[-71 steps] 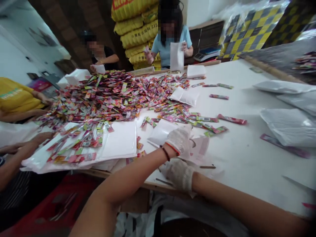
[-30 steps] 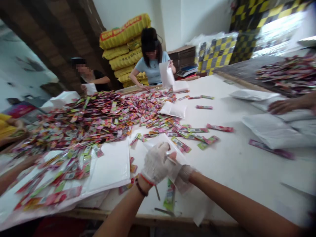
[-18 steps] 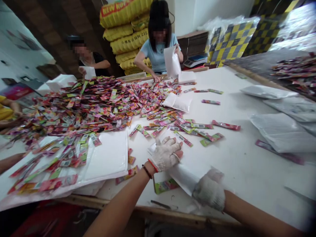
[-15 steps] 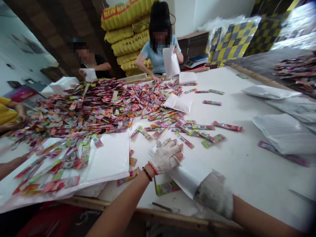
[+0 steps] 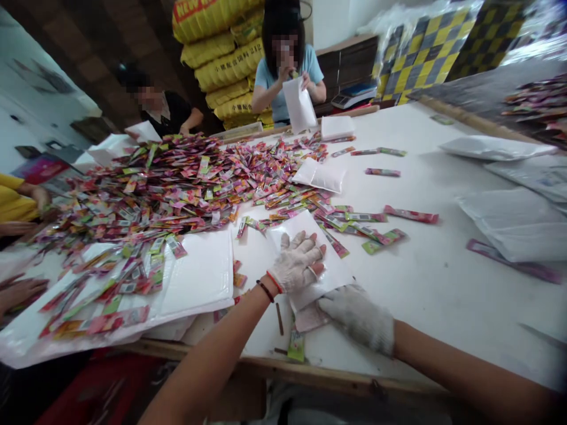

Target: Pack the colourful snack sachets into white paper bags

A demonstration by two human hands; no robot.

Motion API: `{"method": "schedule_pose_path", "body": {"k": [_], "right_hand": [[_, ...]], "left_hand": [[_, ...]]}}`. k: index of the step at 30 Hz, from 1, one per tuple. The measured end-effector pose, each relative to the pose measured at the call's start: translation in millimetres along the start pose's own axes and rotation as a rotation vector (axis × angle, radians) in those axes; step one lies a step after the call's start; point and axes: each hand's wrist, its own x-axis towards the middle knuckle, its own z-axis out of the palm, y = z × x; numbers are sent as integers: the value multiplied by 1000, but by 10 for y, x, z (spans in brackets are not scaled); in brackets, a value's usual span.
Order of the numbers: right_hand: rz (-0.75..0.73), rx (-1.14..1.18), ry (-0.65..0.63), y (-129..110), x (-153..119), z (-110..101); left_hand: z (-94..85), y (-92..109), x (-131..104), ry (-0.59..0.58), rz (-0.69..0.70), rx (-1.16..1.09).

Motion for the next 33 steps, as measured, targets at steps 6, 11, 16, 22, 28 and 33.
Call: {"method": "schedule_pose_path", "body": {"k": [6,11,16,22,28,33], "right_hand": [[19,-44,78,54,-9,123],[-2,-103,47,-41,120,4],[-182,182,-96,-308,-280,-450],[-66,192,7,213,-329,-411],[-138,145,-10,642,-254,-201],[156,431,18,746,-176,-315]], "left_hand": [[204,104,-91,56,12,94],[156,65,-52,38,192,93],[129,-64,75,-26,307,60],[31,115,-73,84,151,28],[-104,379,-780,-26,-110,-226],[-150,213,-890,-30,-237,-537]]}}
